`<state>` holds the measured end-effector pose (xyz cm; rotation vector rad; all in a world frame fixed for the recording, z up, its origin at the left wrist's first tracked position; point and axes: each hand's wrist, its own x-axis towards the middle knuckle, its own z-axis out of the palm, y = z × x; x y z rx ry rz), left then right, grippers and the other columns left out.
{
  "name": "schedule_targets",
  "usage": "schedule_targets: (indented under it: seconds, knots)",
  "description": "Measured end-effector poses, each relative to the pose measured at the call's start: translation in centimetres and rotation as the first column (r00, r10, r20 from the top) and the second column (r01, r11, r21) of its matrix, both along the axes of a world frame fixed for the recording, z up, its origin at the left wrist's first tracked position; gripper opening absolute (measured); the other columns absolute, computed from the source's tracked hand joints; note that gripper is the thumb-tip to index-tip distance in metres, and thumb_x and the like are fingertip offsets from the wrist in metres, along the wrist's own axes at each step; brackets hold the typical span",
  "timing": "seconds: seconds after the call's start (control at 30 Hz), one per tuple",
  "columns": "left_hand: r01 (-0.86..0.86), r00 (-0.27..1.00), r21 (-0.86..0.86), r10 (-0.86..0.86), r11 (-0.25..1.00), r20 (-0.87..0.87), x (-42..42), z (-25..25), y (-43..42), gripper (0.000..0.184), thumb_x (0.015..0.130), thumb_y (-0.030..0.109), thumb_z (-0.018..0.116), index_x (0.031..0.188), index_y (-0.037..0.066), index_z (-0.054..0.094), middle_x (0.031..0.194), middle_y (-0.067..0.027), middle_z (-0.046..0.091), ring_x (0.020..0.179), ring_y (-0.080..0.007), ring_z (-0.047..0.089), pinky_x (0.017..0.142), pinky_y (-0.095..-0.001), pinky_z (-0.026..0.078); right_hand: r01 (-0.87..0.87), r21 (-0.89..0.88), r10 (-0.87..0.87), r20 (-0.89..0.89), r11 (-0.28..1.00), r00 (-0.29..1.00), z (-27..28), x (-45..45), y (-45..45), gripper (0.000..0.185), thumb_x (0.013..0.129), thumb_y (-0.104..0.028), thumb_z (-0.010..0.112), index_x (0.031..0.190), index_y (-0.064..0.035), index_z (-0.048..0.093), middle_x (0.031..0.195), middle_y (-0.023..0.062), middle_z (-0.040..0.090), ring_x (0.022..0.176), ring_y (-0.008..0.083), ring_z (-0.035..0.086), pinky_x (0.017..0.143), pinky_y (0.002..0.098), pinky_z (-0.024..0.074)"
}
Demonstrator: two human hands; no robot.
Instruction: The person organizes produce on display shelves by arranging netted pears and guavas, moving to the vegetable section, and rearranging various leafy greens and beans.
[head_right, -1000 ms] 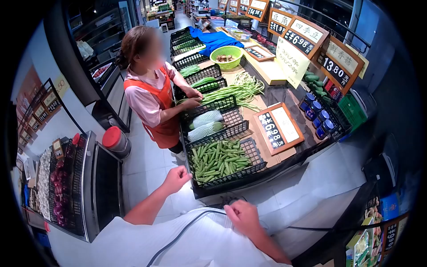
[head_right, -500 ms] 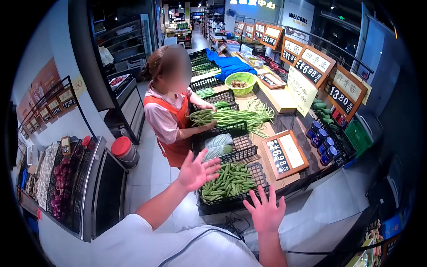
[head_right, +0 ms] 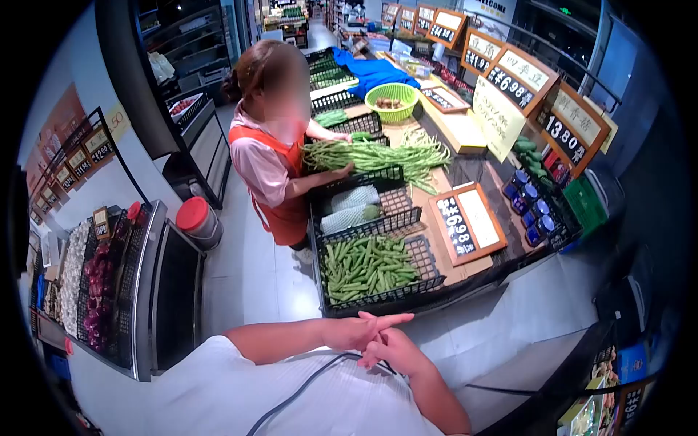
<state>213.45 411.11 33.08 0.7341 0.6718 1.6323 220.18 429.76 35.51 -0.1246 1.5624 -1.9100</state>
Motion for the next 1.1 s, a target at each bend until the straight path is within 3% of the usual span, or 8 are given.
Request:
schedule_targets:
  seconds: [0.2,0.47,0.63,0.73,0.8,0.87,0.97,1.1]
  knots:
    - [-0.221,0.956,-0.08,0.2,0.972,-0.214,-1.6,-0.6,-1.2,0.085,0.105,0.06,0.047,0.167,0.015,0.011,0.086,-0.0031,0.061,0.076,-0.0129,0.059,0.074,-0.0296,0.051,0.112,0.268,0.073,-0.596,0.957,0.8,-1.3,-1.1,1.3,0.051,0.092,-0.016,0.068,0.138,0.0045,0.058,0.143,0.0177,0.058,0.118,0.0202,0.066,0.089,0.0332,0.0563]
    - [-0.798,0.479,-0.563,0.793,0.214,-0.377,-4.2,-12.2,-10.1,0.029,0.102,0.025,0.064,0.079,0.008,0.057,0.068,-0.0015,0.057,0.06,-0.0137,0.054,0.058,-0.0305,0.044,0.675,0.415,-0.611,-0.297,0.61,0.734,-6.1,4.1,6.3,0.026,0.098,-0.014,0.062,0.076,-0.0003,0.066,0.077,0.0035,0.065,0.07,0.0116,0.056,0.068,0.0288,0.0449]
    - [-0.888,0.46,-0.461,0.013,-0.003,-0.888,-0.5,-28.1,-21.8,0.038,0.095,0.036,0.064,0.075,0.004,0.064,0.077,-0.0142,0.066,0.072,-0.0289,0.064,0.07,-0.0437,0.051,0.723,0.443,-0.718,-0.219,0.531,0.661,-9.4,8.5,6.4,0.039,0.099,-0.014,0.064,0.064,-0.0031,0.052,0.06,-0.0034,0.049,0.057,0.0068,0.041,0.053,0.0286,0.0321]
    - [-0.657,0.514,-0.753,-0.705,0.042,-0.489,4.5,-39.0,-31.2,0.041,0.093,0.042,0.06,0.097,0.005,0.078,0.107,-0.0212,0.074,0.101,-0.0407,0.069,0.091,-0.0505,0.054,0.709,0.413,-0.606,-0.37,0.572,0.704,-9.1,8.6,4.2,0.044,0.097,-0.012,0.068,0.06,-0.0014,0.046,0.056,-0.0027,0.044,0.056,0.0056,0.036,0.05,0.0304,0.0289]
    - [-0.604,0.478,-0.793,-0.759,0.081,-0.441,10.3,-36.5,-36.2,0.032,0.091,0.037,0.064,0.096,0.009,0.078,0.099,-0.0199,0.074,0.102,-0.0398,0.069,0.089,-0.0517,0.055,0.712,0.403,-0.56,-0.441,0.574,0.701,-8.1,7.9,4.1,0.044,0.095,-0.009,0.071,0.06,0.0013,0.046,0.053,0.0006,0.043,0.055,0.0056,0.036,0.049,0.0316,0.0299]
    - [-0.092,-0.013,-0.683,-0.687,0.724,-0.726,9.5,-40.0,-39.9,0.044,0.09,0.044,0.068,0.087,0.001,0.074,0.097,-0.0172,0.075,0.093,-0.0307,0.072,0.081,-0.0455,0.056,0.724,0.433,-0.517,-0.509,0.537,0.688,-6.4,7.2,3.8,0.042,0.095,-0.009,0.07,0.06,0.0011,0.049,0.055,-0.0008,0.045,0.055,0.0058,0.038,0.049,0.031,0.0307]
    - [-0.523,0.684,-0.837,-0.507,0.162,-0.525,10.5,-40.8,-35.4,0.04,0.089,0.043,0.067,0.089,0.002,0.072,0.086,-0.014,0.075,0.089,-0.0287,0.073,0.081,-0.0435,0.057,0.686,0.445,-0.495,-0.478,0.576,0.726,-5.5,6.7,3.0,0.04,0.094,-0.009,0.07,0.06,0.0012,0.052,0.055,-0.0003,0.048,0.055,0.0058,0.04,0.049,0.0306,0.0321]
    - [-0.62,0.603,-0.743,-0.452,0.252,-0.657,6.4,-39.9,-28.8,0.043,0.095,0.042,0.055,0.094,0.006,0.077,0.104,-0.0193,0.073,0.1,-0.0413,0.067,0.089,-0.0524,0.053,0.688,0.426,-0.45,-0.534,0.588,0.716,-6.6,6.2,3.2,0.039,0.094,-0.009,0.071,0.06,0.001,0.054,0.054,0.0002,0.05,0.054,0.0059,0.041,0.049,0.0301,0.0331]
